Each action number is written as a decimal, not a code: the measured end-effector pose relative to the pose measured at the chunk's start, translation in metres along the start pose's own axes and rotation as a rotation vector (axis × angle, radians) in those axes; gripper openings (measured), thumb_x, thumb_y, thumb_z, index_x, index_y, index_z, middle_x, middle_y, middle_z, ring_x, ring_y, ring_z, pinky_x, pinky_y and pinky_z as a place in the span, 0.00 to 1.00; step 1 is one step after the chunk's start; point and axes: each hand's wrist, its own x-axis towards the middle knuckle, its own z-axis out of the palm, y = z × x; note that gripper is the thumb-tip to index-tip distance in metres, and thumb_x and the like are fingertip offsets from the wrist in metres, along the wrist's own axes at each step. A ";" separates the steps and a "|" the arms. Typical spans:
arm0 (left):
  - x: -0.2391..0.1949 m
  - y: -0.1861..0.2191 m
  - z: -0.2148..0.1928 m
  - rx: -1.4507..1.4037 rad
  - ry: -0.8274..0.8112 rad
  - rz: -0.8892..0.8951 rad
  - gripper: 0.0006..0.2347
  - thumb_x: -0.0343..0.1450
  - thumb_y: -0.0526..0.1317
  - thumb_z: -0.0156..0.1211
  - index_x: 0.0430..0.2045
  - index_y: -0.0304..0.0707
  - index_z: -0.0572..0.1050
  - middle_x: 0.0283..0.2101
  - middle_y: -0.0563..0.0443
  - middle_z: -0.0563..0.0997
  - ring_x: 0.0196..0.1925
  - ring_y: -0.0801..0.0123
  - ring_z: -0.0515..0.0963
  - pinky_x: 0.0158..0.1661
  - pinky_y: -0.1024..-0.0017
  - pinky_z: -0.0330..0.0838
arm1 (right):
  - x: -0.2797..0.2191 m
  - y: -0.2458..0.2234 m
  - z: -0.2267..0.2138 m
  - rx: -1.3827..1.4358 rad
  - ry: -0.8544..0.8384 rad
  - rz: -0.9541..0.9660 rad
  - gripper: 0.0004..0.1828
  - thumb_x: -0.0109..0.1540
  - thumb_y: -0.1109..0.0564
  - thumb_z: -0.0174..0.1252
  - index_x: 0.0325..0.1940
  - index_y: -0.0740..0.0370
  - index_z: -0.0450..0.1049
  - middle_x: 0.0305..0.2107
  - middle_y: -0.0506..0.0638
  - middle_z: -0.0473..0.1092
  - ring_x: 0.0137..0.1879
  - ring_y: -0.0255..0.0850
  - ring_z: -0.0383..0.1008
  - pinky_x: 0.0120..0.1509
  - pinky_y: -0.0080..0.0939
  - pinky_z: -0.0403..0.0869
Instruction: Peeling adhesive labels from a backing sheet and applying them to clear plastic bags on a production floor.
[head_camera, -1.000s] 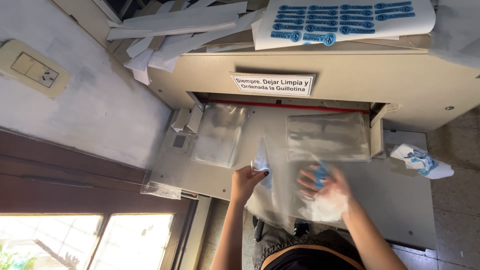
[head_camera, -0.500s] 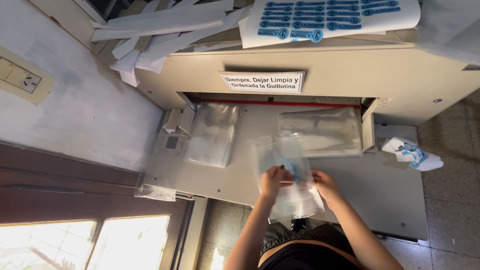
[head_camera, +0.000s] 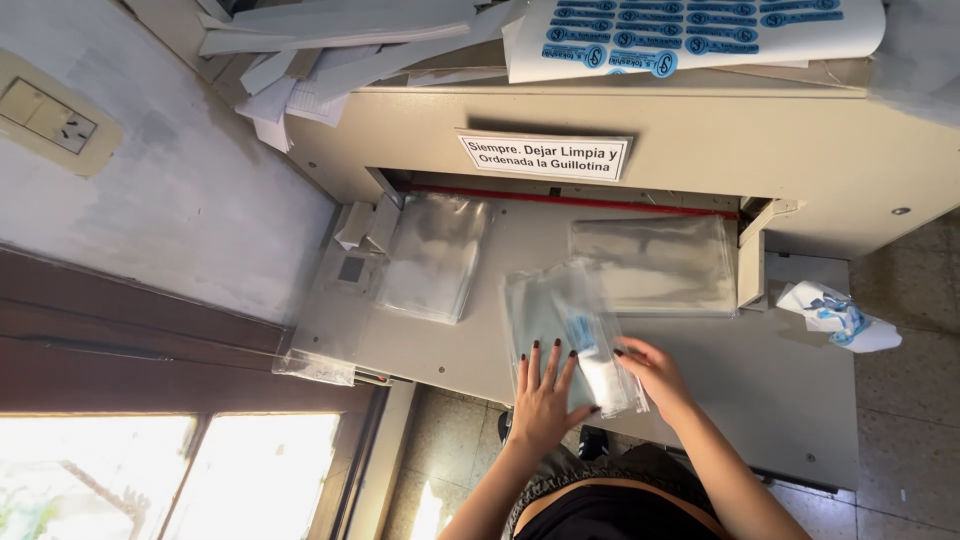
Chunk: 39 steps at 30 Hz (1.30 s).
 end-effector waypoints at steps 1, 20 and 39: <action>-0.001 -0.004 0.005 0.000 -0.003 0.001 0.37 0.71 0.65 0.52 0.71 0.41 0.58 0.75 0.36 0.53 0.77 0.33 0.43 0.68 0.36 0.41 | 0.007 0.010 0.001 0.001 0.001 0.002 0.27 0.60 0.51 0.59 0.64 0.54 0.76 0.60 0.49 0.74 0.62 0.42 0.74 0.66 0.42 0.71; -0.067 -0.004 -0.026 -1.217 0.279 -1.372 0.18 0.72 0.41 0.45 0.11 0.33 0.74 0.14 0.44 0.78 0.17 0.65 0.77 0.23 0.75 0.67 | 0.023 0.057 -0.009 0.191 0.159 -0.012 0.16 0.64 0.63 0.60 0.56 0.70 0.79 0.26 0.50 0.73 0.28 0.35 0.64 0.32 0.33 0.63; 0.002 -0.001 0.014 -0.920 0.206 -1.008 0.10 0.75 0.42 0.54 0.24 0.42 0.75 0.26 0.59 0.74 0.26 0.74 0.68 0.28 0.76 0.61 | 0.028 0.067 -0.003 0.315 0.259 -0.040 0.10 0.61 0.66 0.65 0.45 0.73 0.81 0.30 0.58 0.78 0.33 0.41 0.77 0.34 0.36 0.73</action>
